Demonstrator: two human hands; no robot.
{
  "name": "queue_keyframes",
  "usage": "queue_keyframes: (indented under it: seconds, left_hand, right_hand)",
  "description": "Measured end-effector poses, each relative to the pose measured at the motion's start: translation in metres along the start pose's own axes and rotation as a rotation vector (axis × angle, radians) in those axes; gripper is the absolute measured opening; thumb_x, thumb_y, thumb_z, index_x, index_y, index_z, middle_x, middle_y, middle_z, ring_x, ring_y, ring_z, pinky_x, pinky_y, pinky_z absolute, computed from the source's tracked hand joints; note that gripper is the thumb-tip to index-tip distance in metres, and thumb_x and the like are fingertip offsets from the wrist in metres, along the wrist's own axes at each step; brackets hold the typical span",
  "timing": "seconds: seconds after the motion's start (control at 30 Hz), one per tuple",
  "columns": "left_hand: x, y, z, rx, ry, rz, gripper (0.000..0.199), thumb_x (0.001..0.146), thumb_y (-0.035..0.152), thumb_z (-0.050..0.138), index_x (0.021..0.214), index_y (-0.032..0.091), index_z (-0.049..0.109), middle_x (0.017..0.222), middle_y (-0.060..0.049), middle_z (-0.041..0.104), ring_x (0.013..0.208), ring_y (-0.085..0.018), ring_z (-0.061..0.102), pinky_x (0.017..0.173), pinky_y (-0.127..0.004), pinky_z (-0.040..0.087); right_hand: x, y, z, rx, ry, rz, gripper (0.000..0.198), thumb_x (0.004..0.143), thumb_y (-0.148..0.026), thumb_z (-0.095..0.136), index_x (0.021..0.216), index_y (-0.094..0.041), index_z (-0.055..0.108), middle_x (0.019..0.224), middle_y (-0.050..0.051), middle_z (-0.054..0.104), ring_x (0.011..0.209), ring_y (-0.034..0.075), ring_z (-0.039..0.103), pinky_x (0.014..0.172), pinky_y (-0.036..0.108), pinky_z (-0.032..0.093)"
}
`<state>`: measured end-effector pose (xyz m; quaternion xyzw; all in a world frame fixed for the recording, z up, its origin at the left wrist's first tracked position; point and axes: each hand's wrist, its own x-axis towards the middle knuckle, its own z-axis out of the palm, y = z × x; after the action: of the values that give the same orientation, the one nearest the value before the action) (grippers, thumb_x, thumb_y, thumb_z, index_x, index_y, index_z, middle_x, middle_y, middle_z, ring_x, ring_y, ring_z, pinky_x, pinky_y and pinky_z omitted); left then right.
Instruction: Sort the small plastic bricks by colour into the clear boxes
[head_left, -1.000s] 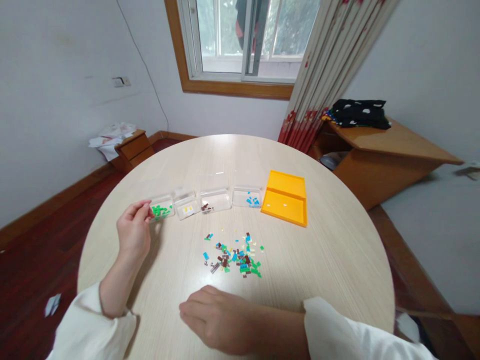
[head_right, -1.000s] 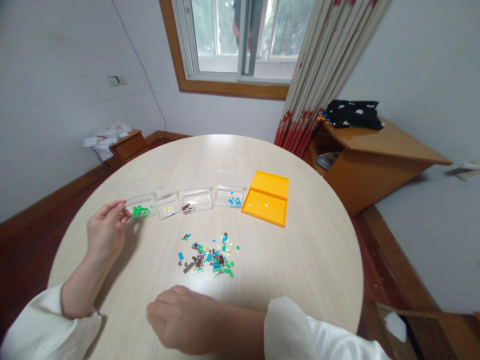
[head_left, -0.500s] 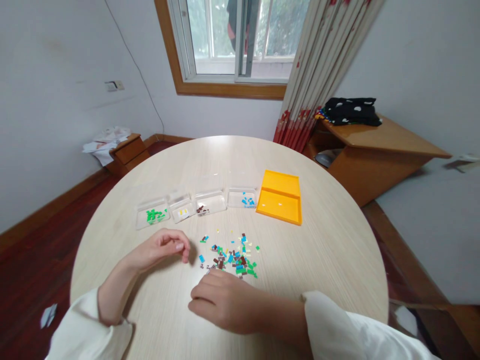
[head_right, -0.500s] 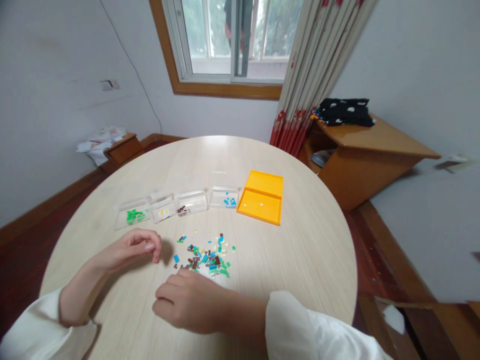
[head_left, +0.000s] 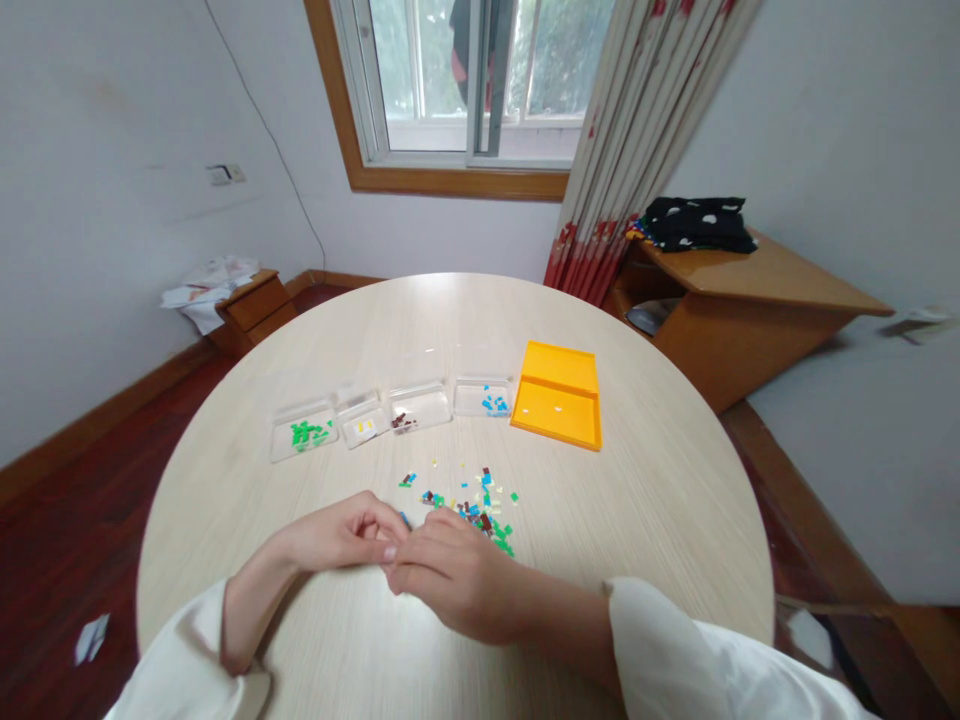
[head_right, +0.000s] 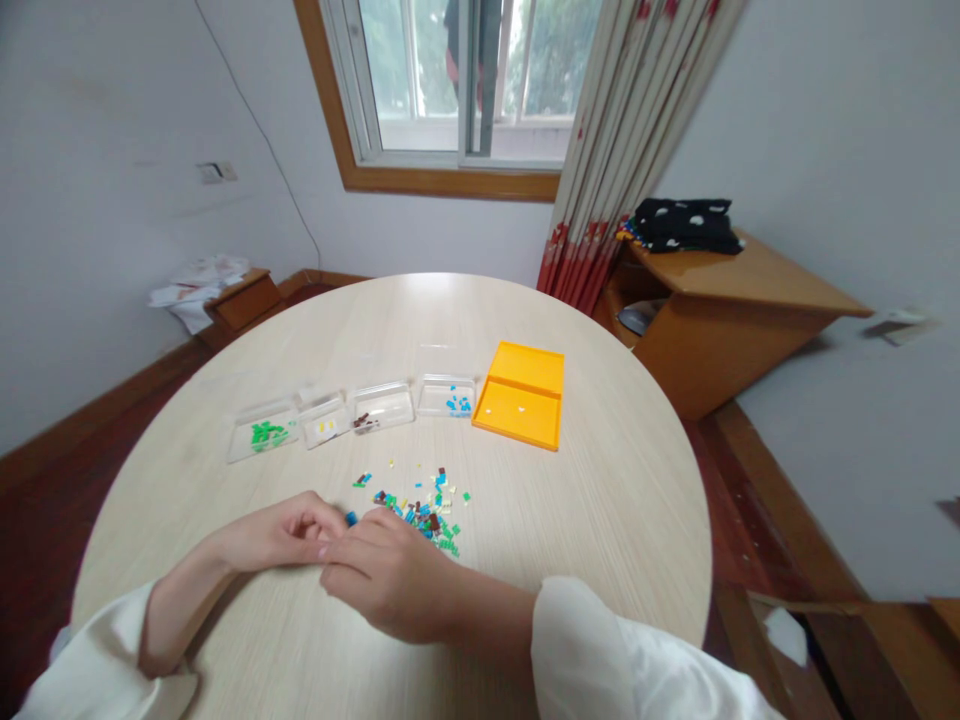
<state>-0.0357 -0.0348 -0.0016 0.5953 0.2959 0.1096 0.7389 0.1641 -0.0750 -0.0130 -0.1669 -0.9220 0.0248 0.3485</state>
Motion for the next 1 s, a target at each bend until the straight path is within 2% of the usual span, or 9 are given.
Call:
queue_keyframes:
  seconds: [0.1, 0.37, 0.53, 0.63, 0.73, 0.8, 0.9, 1.0]
  left_hand:
    - [0.000, -0.002, -0.002, -0.020, -0.005, -0.004, 0.031, 0.073, 0.046, 0.071, 0.077, 0.015, 0.072, 0.054, -0.001, 0.059, 0.047, -0.008, 0.045, 0.045, -0.018, 0.030]
    - [0.000, 0.000, -0.001, -0.074, 0.008, 0.017, 0.030, 0.073, 0.044, 0.072, 0.075, 0.014, 0.068, 0.055, -0.002, 0.061, 0.048, -0.009, 0.050, 0.051, -0.020, 0.038]
    - [-0.002, 0.008, -0.001, -0.074, 0.110, 0.049, 0.028, 0.072, 0.041, 0.074, 0.074, 0.013, 0.068, 0.059, -0.005, 0.065, 0.054, -0.012, 0.056, 0.054, -0.022, 0.042]
    - [-0.004, 0.011, -0.003, -0.123, 0.269, 0.122, 0.027, 0.071, 0.039, 0.076, 0.072, 0.013, 0.068, 0.057, -0.005, 0.065, 0.053, -0.013, 0.058, 0.056, -0.024, 0.044]
    - [-0.004, 0.012, -0.009, -0.261, 0.528, 0.225, 0.027, 0.063, 0.035, 0.082, 0.070, 0.012, 0.068, 0.055, -0.003, 0.062, 0.050, -0.012, 0.057, 0.053, -0.024, 0.045]
    - [-0.004, 0.014, -0.014, -0.405, 0.718, 0.297, 0.025, 0.058, 0.027, 0.084, 0.069, 0.012, 0.068, 0.052, -0.001, 0.058, 0.048, -0.011, 0.054, 0.049, -0.022, 0.045]
    - [-0.003, 0.022, -0.019, -0.649, 0.997, 0.376, 0.011, 0.071, 0.013, 0.070, 0.062, 0.010, 0.062, 0.049, 0.001, 0.050, 0.045, -0.008, 0.048, 0.046, -0.018, 0.044]
    - [-0.002, 0.031, -0.020, -0.851, 1.177, 0.397, 0.029, 0.086, 0.004, 0.044, 0.060, 0.010, 0.056, 0.049, 0.002, 0.045, 0.042, -0.005, 0.043, 0.043, -0.015, 0.041]
  right_hand:
    - [-0.002, 0.000, 0.002, -0.004, -0.004, 0.016, 0.023, 0.096, -0.015, 0.042, 0.084, -0.017, 0.062, 0.089, 0.002, 0.071, 0.082, 0.011, 0.058, 0.079, 0.029, 0.038]
    - [-0.002, 0.001, 0.005, 0.016, 0.074, 0.017, 0.017, 0.093, -0.013, 0.045, 0.091, -0.015, 0.062, 0.092, 0.002, 0.072, 0.087, 0.011, 0.059, 0.081, 0.029, 0.039]
    - [0.001, 0.004, -0.004, 0.058, 0.124, 0.023, 0.018, 0.089, -0.007, 0.045, 0.093, -0.015, 0.061, 0.092, 0.003, 0.071, 0.087, 0.013, 0.059, 0.079, 0.028, 0.042]
    - [-0.001, 0.018, -0.018, 0.026, 0.164, 0.087, 0.019, 0.087, -0.007, 0.045, 0.090, -0.014, 0.062, 0.085, 0.006, 0.068, 0.082, 0.015, 0.058, 0.073, 0.029, 0.044]
    - [-0.011, 0.041, -0.035, -0.017, 0.152, 0.232, 0.017, 0.088, -0.010, 0.047, 0.090, -0.014, 0.063, 0.083, 0.008, 0.067, 0.078, 0.017, 0.057, 0.070, 0.031, 0.045]
    - [-0.021, 0.055, -0.045, -0.030, 0.094, 0.354, 0.018, 0.087, -0.009, 0.047, 0.091, -0.014, 0.064, 0.084, 0.008, 0.066, 0.081, 0.018, 0.058, 0.073, 0.033, 0.047]
    - [-0.032, 0.068, -0.052, -0.017, -0.006, 0.428, 0.020, 0.087, -0.009, 0.048, 0.092, -0.014, 0.066, 0.087, 0.009, 0.066, 0.082, 0.019, 0.058, 0.074, 0.034, 0.048]
    - [-0.037, 0.069, -0.051, -0.005, -0.103, 0.443, 0.020, 0.089, -0.012, 0.050, 0.095, -0.015, 0.068, 0.091, 0.010, 0.067, 0.085, 0.019, 0.058, 0.076, 0.034, 0.047]
